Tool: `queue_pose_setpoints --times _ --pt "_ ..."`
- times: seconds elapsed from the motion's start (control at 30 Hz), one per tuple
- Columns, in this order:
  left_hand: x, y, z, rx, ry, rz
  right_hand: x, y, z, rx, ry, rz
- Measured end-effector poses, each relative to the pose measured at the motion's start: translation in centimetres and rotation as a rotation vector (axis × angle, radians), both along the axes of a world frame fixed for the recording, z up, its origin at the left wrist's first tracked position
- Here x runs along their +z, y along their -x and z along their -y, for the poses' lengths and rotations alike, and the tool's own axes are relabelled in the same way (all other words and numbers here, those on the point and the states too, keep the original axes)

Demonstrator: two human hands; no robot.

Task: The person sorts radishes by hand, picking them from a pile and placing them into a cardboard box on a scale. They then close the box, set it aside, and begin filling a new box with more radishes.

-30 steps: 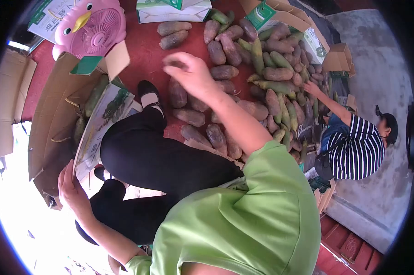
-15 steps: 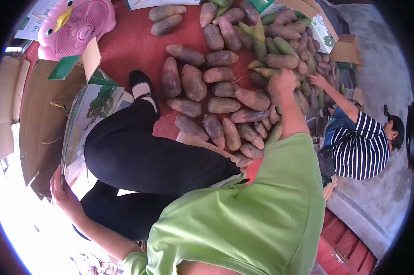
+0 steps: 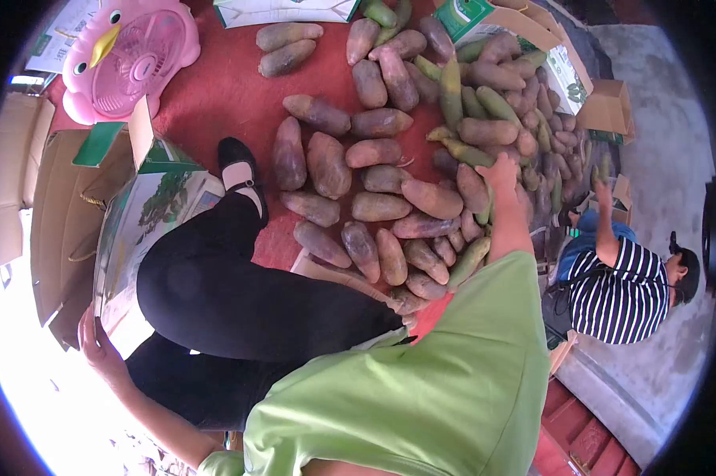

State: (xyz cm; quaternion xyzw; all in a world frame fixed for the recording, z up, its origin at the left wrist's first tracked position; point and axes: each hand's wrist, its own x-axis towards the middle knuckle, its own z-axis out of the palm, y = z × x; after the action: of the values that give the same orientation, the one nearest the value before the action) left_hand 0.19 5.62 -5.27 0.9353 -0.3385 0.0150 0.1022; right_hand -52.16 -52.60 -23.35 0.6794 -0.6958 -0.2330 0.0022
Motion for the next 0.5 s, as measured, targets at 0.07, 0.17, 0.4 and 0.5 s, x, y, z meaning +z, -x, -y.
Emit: queue_pose_setpoints --times 0.07,0.17,0.4,0.5 --pt "0.2 0.1 0.1 0.011 -0.009 0.006 0.0 -0.5 0.0 -0.02 -0.018 0.021" --pt "0.3 0.4 0.6 0.022 -0.026 0.018 1.3 -1.7 -0.2 0.065 -0.068 0.053" --pt "0.4 0.3 0.6 0.012 -0.051 0.024 2.4 -4.4 -3.6 -0.114 -0.097 0.728" --pt "0.1 0.0 -0.1 0.003 -0.031 0.007 3.0 -8.7 -5.1 -0.113 -0.108 0.874"
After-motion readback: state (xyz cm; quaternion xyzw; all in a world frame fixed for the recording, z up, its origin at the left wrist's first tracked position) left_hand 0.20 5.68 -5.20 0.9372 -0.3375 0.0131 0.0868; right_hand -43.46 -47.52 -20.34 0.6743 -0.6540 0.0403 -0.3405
